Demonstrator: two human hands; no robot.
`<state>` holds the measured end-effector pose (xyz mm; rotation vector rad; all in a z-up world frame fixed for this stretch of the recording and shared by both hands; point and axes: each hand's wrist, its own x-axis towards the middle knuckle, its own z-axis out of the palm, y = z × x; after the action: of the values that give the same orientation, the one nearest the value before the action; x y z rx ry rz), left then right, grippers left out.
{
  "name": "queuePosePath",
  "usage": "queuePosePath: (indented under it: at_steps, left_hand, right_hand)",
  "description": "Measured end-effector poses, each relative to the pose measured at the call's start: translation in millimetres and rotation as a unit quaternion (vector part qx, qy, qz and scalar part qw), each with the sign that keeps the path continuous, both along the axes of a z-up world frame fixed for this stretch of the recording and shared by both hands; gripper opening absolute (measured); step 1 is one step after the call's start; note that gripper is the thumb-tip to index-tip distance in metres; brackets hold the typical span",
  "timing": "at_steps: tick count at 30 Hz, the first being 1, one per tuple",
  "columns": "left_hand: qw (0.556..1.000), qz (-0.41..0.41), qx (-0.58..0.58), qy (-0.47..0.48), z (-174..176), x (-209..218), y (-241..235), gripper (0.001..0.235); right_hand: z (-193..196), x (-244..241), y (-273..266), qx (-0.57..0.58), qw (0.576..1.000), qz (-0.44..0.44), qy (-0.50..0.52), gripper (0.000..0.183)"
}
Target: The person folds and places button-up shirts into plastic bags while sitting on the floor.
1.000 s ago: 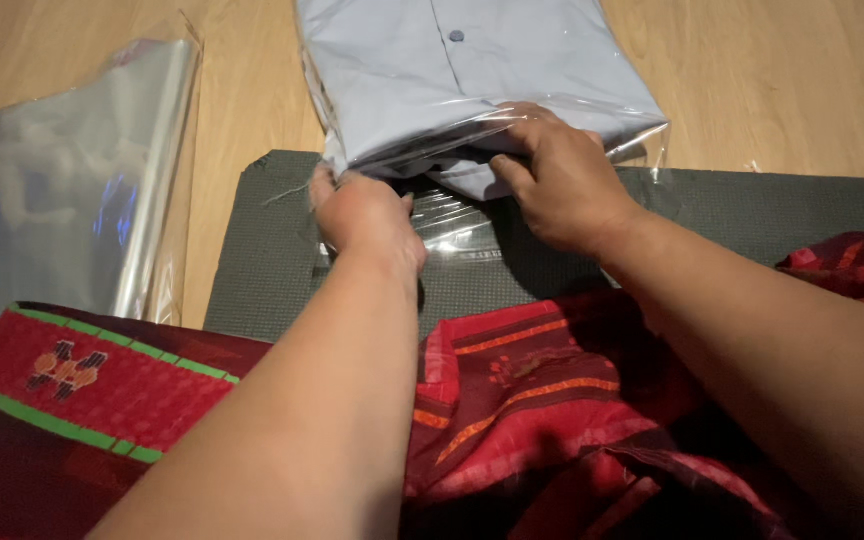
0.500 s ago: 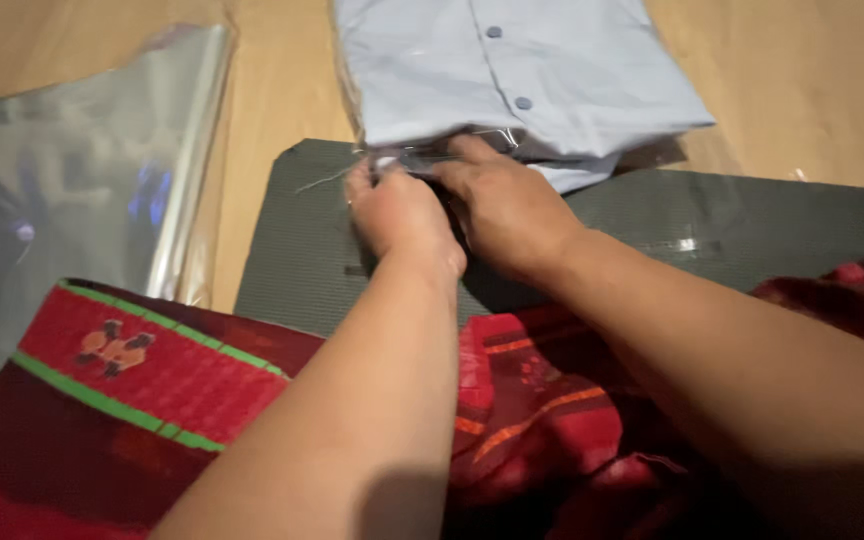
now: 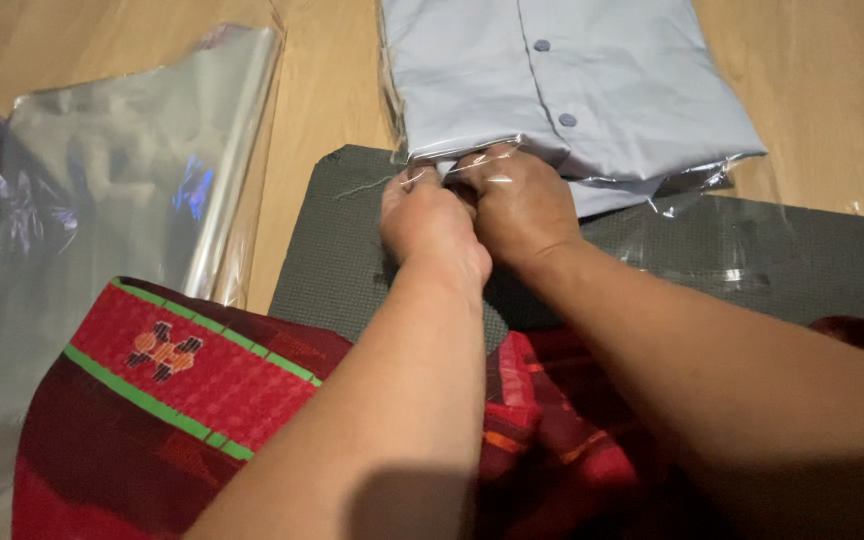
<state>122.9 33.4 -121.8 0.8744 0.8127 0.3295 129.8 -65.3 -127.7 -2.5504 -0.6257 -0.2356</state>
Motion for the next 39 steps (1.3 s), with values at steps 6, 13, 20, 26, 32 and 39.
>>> queuePosePath:
  at_steps: [6,13,20,26,32,39]
  left_hand:
    - [0.999,-0.005,-0.048,-0.018,-23.4,20.5,-2.2,0.019]
    - [0.997,-0.024,-0.047,-0.061,-4.5,-2.2,-6.7,0.028]
    - [0.992,-0.04,-0.051,-0.106,16.9,-21.5,-7.5,0.036]
    - [0.994,-0.075,0.075,-0.037,55.6,-49.7,-19.1,0.025]
    - [0.997,-0.051,0.051,0.039,74.6,-63.1,-32.1,0.036]
    - [0.994,-0.02,0.029,0.108,87.7,-69.7,-30.3,0.056]
  right_hand:
    - [-13.8,4.6,-19.1,-0.065,0.989,0.054,-0.119,0.011]
    - [1.2,-3.8,-18.3,-0.077,0.995,0.068,-0.003,0.014]
    - [29.3,-11.5,12.5,0.048,0.996,0.025,-0.066,0.021]
    - [11.2,-7.5,-9.7,-0.042,0.999,0.022,-0.019,0.009]
    - [5.8,-30.5,-9.5,-0.033,0.985,0.153,-0.074,0.015]
    - [20.6,-62.6,-50.5,-0.119,0.941,-0.011,-0.316,0.033]
